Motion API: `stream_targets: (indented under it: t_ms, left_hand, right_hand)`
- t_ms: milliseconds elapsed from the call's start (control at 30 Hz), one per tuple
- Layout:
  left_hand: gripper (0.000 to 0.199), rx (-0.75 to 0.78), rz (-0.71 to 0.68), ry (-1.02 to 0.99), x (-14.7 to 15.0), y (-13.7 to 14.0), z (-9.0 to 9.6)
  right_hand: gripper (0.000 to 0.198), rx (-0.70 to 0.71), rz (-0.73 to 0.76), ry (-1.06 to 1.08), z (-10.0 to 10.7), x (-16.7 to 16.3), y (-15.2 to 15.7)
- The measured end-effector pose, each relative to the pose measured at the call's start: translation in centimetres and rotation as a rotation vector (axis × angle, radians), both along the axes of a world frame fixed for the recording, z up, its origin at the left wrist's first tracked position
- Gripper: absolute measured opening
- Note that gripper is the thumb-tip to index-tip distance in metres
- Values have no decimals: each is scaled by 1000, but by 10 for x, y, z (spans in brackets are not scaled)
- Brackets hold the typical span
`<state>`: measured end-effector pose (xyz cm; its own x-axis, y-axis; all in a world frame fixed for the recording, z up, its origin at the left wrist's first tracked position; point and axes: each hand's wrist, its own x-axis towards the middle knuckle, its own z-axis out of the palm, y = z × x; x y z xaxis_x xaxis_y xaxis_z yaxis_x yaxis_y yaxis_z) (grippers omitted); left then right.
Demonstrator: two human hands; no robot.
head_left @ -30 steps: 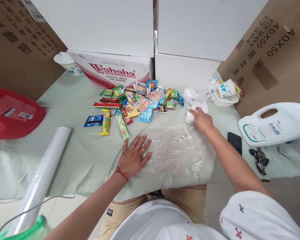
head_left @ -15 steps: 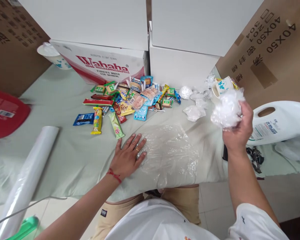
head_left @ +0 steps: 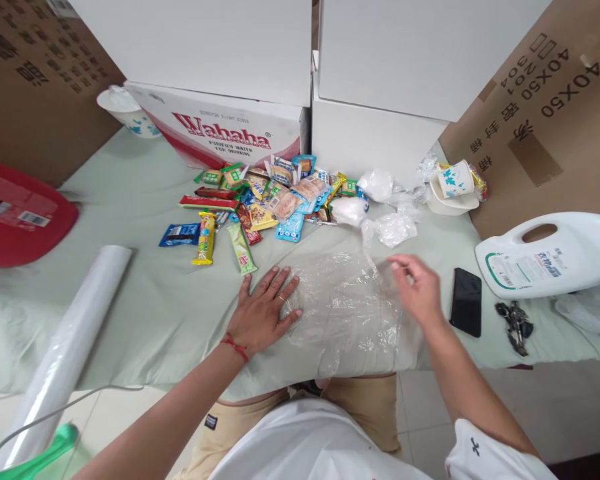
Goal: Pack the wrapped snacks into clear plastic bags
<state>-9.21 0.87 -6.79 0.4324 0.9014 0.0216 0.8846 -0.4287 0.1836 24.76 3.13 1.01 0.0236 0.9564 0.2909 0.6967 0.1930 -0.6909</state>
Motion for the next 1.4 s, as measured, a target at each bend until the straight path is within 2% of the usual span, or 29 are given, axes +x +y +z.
stream_targets:
  t_ms: [67, 133, 233, 333, 400, 467, 533, 600, 667, 733, 800, 867, 933, 1000, 1067, 1133, 1167, 1300, 1400]
  left_hand:
    - [69, -5, -10, 9, 0, 0, 0]
    - [74, -14, -36, 16, -2, -1, 0]
    - [85, -42, -90, 19, -11, -3, -1]
    - [89, -66, -130, 16, -24, -5, -3]
    - [88, -75, -146, 8, -31, -6, -5]
    - [88, -79, -148, -5, -36, -6, -5]
    - [88, -82, -144, -18, -37, -7, -5]
    - [88, -86, -138, -26, -35, -7, -5]
    - [88, -91, -137, -35, -34, -7, -3]
    - [88, -96, -137, -50, -33, -8, -2]
    - [89, -101, -137, -64, -33, -8, -1]
    - [89, -108, -136, -75, -34, -8, -1]
    - [89, -113, -138, -88, -35, -8, -2]
    - [89, -115, -144, -102, -36, -8, -2]
    - [88, -117, -146, -112, -36, -8, -3]
    - [88, -117, -144, -115, -36, -8, -4]
    - [88, -115, -146, -115, -37, -8, -4]
    - [88, -110, -150, -110, -36, -9, -3]
    - [92, -113, -144, -109, -35, -9, -3]
  right_hand:
    - [39, 29, 263, -163, -15, -29, -25]
    - [50, -2, 395, -346, -35, -43, -39]
    - [54, -111, 330, -519, -64, -31, -43]
    - [52, -164, 246, -514, -78, 1, -39]
    - [49, -153, 226, -440, -73, 16, -35]
    - [42, -110, 179, -353, -59, 17, -29]
    - [36, -15, 102, -296, -40, 0, -19]
    - [34, 105, 108, -294, -23, -31, -5]
    - [35, 179, 275, -367, -12, -68, 13]
    - [38, 186, 502, -497, -9, -97, 34]
    - [37, 152, 593, -631, -14, -108, 56]
    - [33, 97, 480, -715, -19, -98, 80]
    - [31, 59, 283, -725, -19, -77, 100]
    - [31, 86, 161, -669, -11, -59, 115]
    - [32, 134, 96, -566, 0, -58, 122]
    - [34, 106, 46, -444, 5, -78, 125]
    - [35, 36, 32, -386, 3, -93, 127]
    - [36, -381, 9, -167, -24, -165, 138]
    - [36, -447, -23, -61, -41, -194, 144]
